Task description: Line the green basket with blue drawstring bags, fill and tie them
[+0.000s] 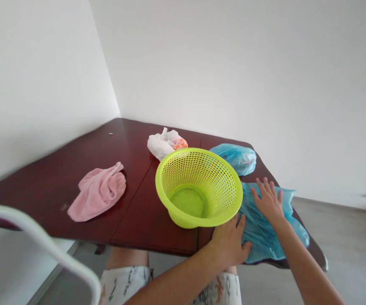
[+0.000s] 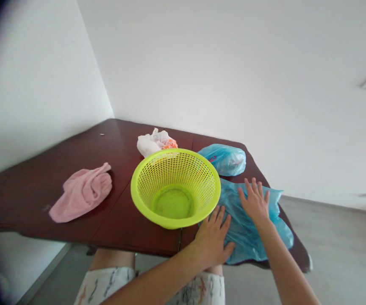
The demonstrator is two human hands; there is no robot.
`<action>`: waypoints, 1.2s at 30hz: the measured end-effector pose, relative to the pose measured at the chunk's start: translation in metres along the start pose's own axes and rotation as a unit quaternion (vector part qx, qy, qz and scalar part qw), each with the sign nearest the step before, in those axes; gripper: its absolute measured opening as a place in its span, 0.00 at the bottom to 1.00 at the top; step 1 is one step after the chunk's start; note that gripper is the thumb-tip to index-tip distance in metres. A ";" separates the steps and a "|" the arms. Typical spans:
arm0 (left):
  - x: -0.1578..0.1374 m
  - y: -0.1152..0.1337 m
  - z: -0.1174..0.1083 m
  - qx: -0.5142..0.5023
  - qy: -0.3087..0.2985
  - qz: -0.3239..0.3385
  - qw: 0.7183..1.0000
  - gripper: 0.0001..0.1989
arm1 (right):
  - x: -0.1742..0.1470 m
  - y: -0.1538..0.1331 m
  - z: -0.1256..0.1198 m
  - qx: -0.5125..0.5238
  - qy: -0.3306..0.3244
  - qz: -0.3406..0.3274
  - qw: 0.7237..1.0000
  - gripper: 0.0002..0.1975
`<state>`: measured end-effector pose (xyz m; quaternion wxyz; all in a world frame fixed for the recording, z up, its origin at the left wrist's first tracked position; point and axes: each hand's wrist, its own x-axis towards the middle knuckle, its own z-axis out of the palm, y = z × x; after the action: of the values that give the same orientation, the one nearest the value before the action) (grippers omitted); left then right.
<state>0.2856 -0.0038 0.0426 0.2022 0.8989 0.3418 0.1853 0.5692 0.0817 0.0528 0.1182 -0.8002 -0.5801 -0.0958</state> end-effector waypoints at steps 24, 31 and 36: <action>0.002 0.004 -0.013 0.021 -0.025 -0.005 0.999 0.47 | -0.079 0.099 -0.002 -0.003 -0.053 0.039 0.998 0.45; -0.005 0.008 -0.027 -0.009 -0.032 0.014 0.999 0.38 | -0.082 0.097 0.008 -0.003 -0.095 0.070 0.993 0.44; -0.058 0.008 -0.058 -0.035 -0.002 0.133 0.990 0.25 | -0.084 0.097 0.007 0.020 -0.084 0.073 0.994 0.45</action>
<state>0.2218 -0.0355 0.0849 0.2075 0.9292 0.2120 0.2203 0.6358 -0.0217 0.0142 0.0917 -0.8434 -0.5293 -0.0080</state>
